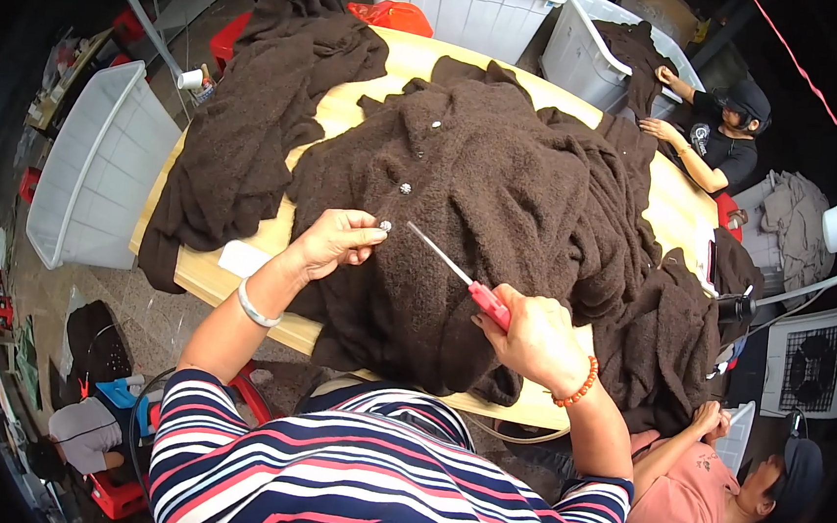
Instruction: Trim loose threads from brown garments using a thread picker tool.
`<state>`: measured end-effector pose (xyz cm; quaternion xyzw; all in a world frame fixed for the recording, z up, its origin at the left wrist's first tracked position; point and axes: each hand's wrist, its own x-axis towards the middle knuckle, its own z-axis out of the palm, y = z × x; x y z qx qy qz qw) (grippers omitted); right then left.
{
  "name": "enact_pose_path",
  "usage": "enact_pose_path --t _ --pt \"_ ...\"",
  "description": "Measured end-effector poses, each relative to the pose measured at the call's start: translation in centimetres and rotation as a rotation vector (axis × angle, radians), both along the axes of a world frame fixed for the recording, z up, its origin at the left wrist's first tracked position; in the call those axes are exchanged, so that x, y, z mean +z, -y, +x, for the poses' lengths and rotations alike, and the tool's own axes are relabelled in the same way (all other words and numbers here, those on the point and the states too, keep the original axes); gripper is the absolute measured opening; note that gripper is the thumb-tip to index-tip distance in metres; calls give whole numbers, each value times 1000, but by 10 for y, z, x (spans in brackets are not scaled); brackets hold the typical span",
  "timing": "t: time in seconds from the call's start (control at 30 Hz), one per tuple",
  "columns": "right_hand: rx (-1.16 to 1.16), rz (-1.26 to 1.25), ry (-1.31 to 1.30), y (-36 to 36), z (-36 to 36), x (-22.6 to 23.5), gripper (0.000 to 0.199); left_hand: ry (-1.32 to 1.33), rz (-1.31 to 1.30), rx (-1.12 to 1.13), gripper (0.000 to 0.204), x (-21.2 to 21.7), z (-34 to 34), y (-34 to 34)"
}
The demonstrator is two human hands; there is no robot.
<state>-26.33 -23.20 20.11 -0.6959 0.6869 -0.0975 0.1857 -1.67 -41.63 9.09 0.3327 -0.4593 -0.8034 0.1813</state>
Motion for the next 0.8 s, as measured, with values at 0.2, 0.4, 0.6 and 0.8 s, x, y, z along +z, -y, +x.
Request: enact_pose_path --t 0.2,0.4,0.6,0.8 --pt "40 13 -39 -5 11 3 21 -17 -160 162 7 -7 -4 -6" --pt "62 23 -24 -12 18 6 20 -30 -270 118 7 -5 -13 -11" --pt "41 39 -29 -24 16 0 22 -7 -266 60 5 -2 -3 -11" --pt "59 67 32 -34 17 0 24 -22 -99 8 4 5 -6 -20"
